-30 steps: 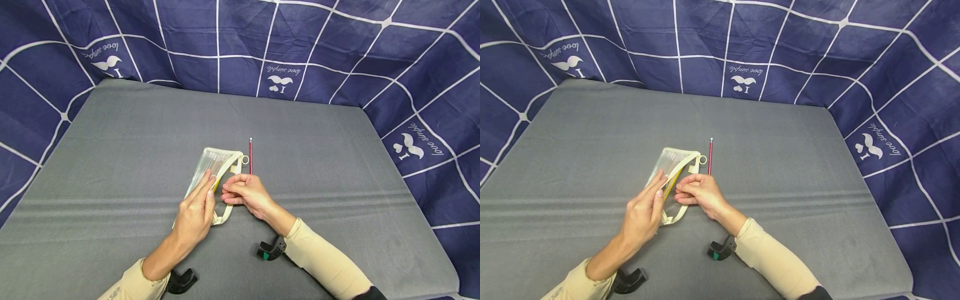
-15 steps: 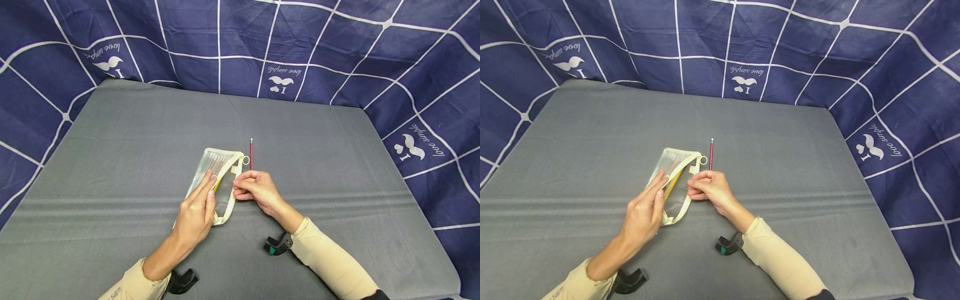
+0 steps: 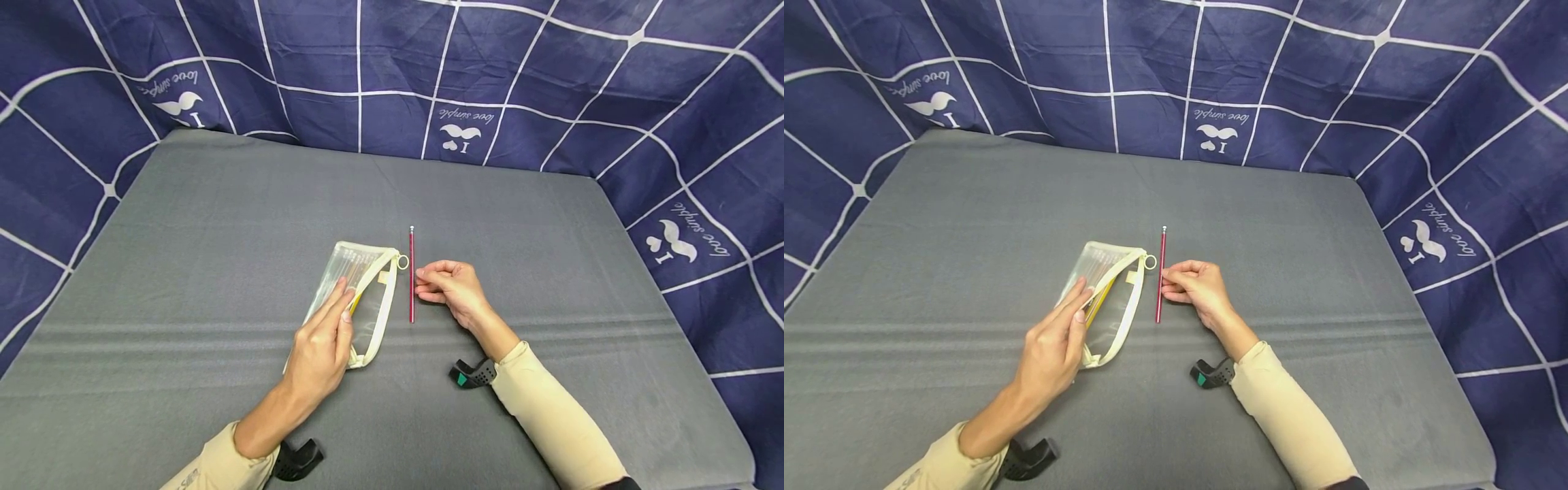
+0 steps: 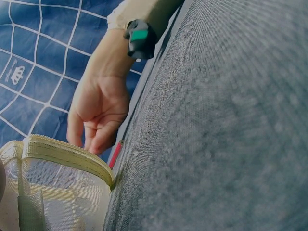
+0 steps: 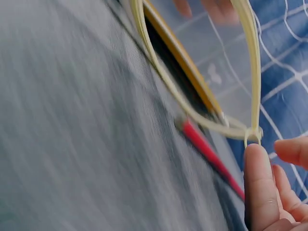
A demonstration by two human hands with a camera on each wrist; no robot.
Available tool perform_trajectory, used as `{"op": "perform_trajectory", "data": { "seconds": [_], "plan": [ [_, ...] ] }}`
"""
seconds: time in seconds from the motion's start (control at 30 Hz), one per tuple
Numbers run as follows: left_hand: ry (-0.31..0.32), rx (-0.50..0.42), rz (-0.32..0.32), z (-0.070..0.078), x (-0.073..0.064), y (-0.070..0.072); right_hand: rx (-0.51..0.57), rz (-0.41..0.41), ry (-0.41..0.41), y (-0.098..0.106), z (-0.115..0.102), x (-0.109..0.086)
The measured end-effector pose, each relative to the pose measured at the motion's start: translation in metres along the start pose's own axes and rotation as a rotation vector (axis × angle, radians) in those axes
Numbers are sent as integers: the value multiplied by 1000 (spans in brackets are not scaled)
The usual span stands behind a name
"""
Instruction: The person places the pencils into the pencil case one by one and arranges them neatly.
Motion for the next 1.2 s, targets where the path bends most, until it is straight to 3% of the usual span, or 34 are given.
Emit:
{"op": "perform_trajectory", "data": {
  "seconds": [0.3,0.6,0.9,1.2],
  "plan": [
    [-3,-1,1,0,0,0,-90,-11,-77,11,-3,20],
    [2,6,-12,0,0,0,-401,-5,-48,6,-5,34],
    [-6,7,-19,0,0,-1,-609,24,-7,1,-9,41],
    [-8,-3,-15,0,0,-1,-643,20,23,-5,-13,40]
  ]
}}
Point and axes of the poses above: each hand's wrist, its own x-axis towards the middle knuckle, its own y-axis out of the back of the hand, z = x × y, the point moved 1 cm from there along x, towards the middle knuckle, and after that the axes turned 3 degrees about y, right-handed, at the moved point
